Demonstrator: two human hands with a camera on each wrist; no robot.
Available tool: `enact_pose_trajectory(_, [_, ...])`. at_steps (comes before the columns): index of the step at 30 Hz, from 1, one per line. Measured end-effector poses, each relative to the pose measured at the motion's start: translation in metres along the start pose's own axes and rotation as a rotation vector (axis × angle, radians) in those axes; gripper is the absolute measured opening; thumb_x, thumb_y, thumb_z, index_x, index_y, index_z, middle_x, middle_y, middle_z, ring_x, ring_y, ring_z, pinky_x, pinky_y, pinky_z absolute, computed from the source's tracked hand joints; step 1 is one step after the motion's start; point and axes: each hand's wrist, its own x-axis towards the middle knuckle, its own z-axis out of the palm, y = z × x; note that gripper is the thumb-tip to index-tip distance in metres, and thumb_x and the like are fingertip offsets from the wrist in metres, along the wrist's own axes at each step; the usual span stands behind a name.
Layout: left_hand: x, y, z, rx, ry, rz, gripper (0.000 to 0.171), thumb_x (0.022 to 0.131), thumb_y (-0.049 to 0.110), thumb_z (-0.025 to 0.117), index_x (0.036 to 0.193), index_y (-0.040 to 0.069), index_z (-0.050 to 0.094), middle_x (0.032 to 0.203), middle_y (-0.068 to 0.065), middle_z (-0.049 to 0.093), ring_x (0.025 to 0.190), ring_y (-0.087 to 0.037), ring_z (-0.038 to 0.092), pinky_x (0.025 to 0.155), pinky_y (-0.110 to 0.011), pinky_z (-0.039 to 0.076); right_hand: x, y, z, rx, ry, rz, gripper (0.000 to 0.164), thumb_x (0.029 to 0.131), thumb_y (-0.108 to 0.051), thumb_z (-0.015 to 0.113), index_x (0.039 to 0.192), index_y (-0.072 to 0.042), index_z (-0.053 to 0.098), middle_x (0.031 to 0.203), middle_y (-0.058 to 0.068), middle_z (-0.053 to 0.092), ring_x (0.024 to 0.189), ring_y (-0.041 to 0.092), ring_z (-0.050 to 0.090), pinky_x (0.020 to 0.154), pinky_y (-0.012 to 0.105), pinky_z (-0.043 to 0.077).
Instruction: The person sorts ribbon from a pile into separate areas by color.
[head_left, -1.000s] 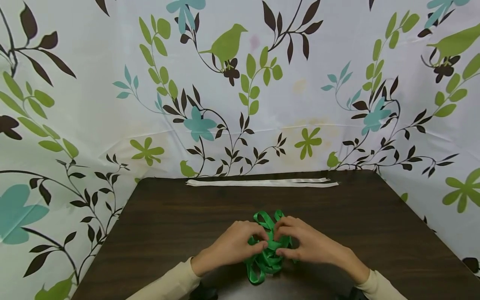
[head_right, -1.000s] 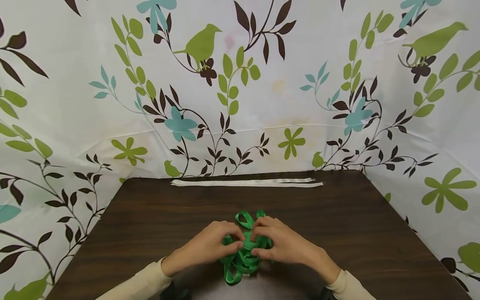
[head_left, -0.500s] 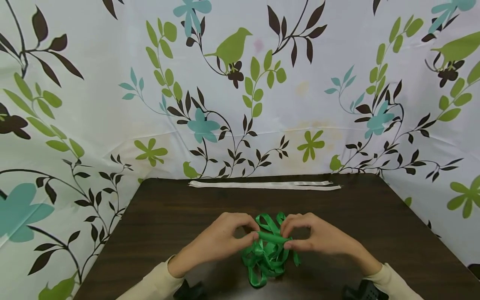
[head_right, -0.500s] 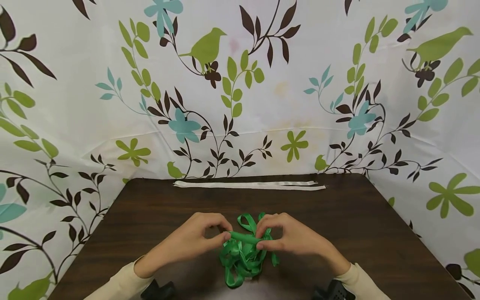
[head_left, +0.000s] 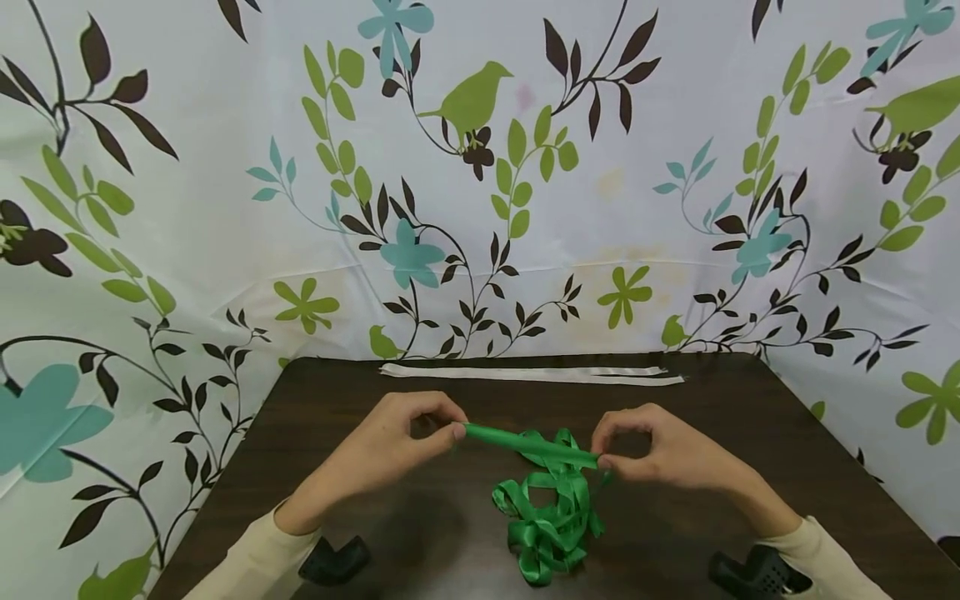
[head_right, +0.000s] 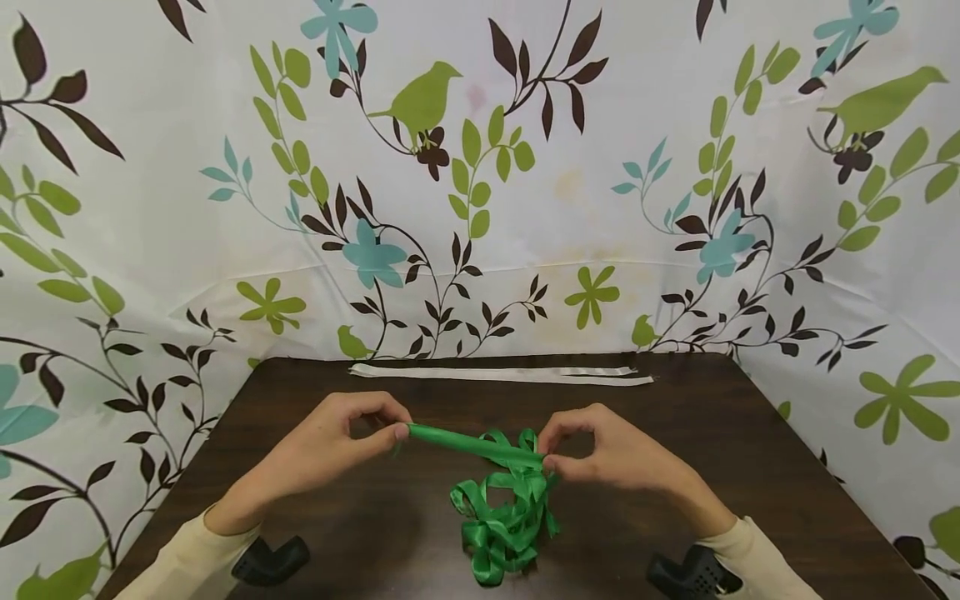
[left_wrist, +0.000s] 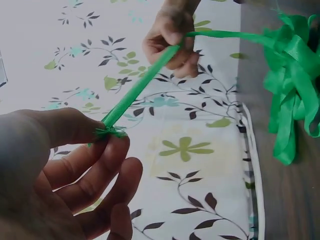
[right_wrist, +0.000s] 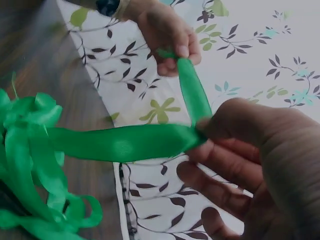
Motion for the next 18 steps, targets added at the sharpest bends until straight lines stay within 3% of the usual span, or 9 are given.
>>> enact_pose_trajectory(5, [0.0, 0.004, -0.009, -0.012, 0.015, 0.006, 0.01, 0.101, 0.029, 0.069, 0.101, 0.02, 0.073, 0.081, 0.004, 0.07, 0.073, -0.021, 0.068, 0.066, -0.034, 0.054, 0.0, -0.001, 0.0, -0.174, 0.043, -0.008, 0.036, 0.09, 0.004, 0.072, 0.107, -0.027, 0.064, 0.1, -0.011, 0.066, 0.085, 0.011, 0.062, 0.075, 0.032, 0.051])
enact_pose_trajectory(9, [0.003, 0.009, -0.015, 0.009, 0.05, 0.013, 0.01, 0.1, 0.03, 0.069, 0.101, 0.021, 0.074, 0.081, 0.006, 0.069, 0.072, -0.02, 0.068, 0.065, -0.035, 0.055, -0.001, 0.001, 0.002, -0.164, 0.026, 0.023, 0.044, 0.085, 0.01, 0.069, 0.111, -0.026, 0.064, 0.102, -0.009, 0.066, 0.089, 0.011, 0.063, 0.077, 0.034, 0.052])
enact_pose_trajectory(13, [0.004, 0.011, -0.023, 0.071, 0.116, 0.023, 0.005, 0.1, 0.029, 0.07, 0.101, 0.025, 0.073, 0.082, 0.009, 0.068, 0.073, -0.015, 0.065, 0.065, -0.033, 0.053, -0.004, 0.006, 0.009, -0.002, -0.009, 0.1, 0.041, 0.088, 0.009, 0.065, 0.115, -0.022, 0.067, 0.103, -0.001, 0.067, 0.092, 0.016, 0.062, 0.079, 0.038, 0.051])
enact_pose_trajectory(18, [0.006, 0.013, -0.036, 0.107, 0.179, 0.023, 0.005, 0.099, 0.027, 0.072, 0.103, 0.025, 0.073, 0.087, 0.007, 0.068, 0.075, -0.013, 0.062, 0.065, -0.033, 0.051, -0.008, 0.017, 0.025, 0.358, -0.072, 0.064, 0.024, 0.096, 0.008, 0.056, 0.109, -0.008, 0.068, 0.102, 0.016, 0.061, 0.092, 0.029, 0.056, 0.077, 0.043, 0.048])
